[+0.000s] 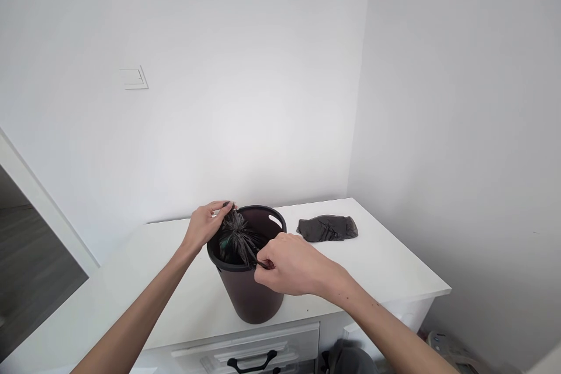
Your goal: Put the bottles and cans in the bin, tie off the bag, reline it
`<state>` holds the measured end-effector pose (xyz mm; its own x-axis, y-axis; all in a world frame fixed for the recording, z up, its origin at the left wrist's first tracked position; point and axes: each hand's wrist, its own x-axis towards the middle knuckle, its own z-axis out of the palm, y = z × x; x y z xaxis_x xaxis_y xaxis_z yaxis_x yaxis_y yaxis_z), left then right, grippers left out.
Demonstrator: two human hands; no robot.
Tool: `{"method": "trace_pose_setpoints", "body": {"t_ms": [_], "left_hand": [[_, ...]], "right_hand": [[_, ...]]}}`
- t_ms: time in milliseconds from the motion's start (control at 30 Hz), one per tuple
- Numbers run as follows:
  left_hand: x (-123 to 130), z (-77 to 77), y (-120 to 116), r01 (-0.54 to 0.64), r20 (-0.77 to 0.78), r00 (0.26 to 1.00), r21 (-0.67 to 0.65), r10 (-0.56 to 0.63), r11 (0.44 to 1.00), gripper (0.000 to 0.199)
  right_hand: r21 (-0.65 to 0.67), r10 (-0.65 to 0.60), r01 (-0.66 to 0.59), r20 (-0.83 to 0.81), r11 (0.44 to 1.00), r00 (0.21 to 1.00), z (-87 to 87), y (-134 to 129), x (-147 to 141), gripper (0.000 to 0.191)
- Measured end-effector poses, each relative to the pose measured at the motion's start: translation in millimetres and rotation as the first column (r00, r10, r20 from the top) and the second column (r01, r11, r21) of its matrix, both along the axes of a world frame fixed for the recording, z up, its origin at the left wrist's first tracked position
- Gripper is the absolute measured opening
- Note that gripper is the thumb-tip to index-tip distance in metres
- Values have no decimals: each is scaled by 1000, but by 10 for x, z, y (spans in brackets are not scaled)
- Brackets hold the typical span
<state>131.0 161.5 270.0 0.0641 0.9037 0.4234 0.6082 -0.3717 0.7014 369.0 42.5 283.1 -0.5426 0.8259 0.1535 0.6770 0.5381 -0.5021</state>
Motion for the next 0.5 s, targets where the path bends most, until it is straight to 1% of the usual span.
{"method": "trace_pose_setpoints", "body": {"t_ms": [67,100,167,200,233,267,300,367,400,433,467,500], "left_hand": [[1,55,-66,44,4,999,-16,-44,999,45],[12,91,-112,83,8,997,-26,-83,996,47],[53,170,-208,168,20,986,-38,-167,985,48],[80,207,-253,201,23,980,-34,-200,979,47],[107,240,-294,223,21,975,-24,-223,975,46],[130,265,-332,233,15,972,-9,-233,972,45],[148,282,-366,239,6,971,5,-239,971,43],[150,289,-420,237,-10,972,25,-237,971,40],[130,278,-437,233,-4,972,30,-233,972,41],[95,256,-445,229,21,973,38,-230,973,43],[46,221,-440,223,72,971,55,-226,973,47],[-16,171,-421,209,148,965,80,-218,975,52]], "right_hand": [[-25,-11,10,-39,1000,999,56,32,4,40],[-8,-45,45,-72,999,996,74,72,-25,38],[83,-153,164,-117,983,981,74,205,-152,33],[138,-208,222,-111,965,972,56,295,-241,35],[182,-241,251,-73,951,968,28,395,-340,41],[196,-246,243,-9,950,969,-6,499,-437,45],[189,-237,223,56,956,970,-41,600,-523,44],[155,-204,181,150,971,967,-94,774,-635,28],[143,-194,172,160,975,968,-105,839,-652,21],[127,-192,176,131,976,973,-105,887,-641,21],[98,-196,190,63,977,979,-91,916,-606,25],[50,-202,204,-46,978,978,-64,928,-550,31]]}}
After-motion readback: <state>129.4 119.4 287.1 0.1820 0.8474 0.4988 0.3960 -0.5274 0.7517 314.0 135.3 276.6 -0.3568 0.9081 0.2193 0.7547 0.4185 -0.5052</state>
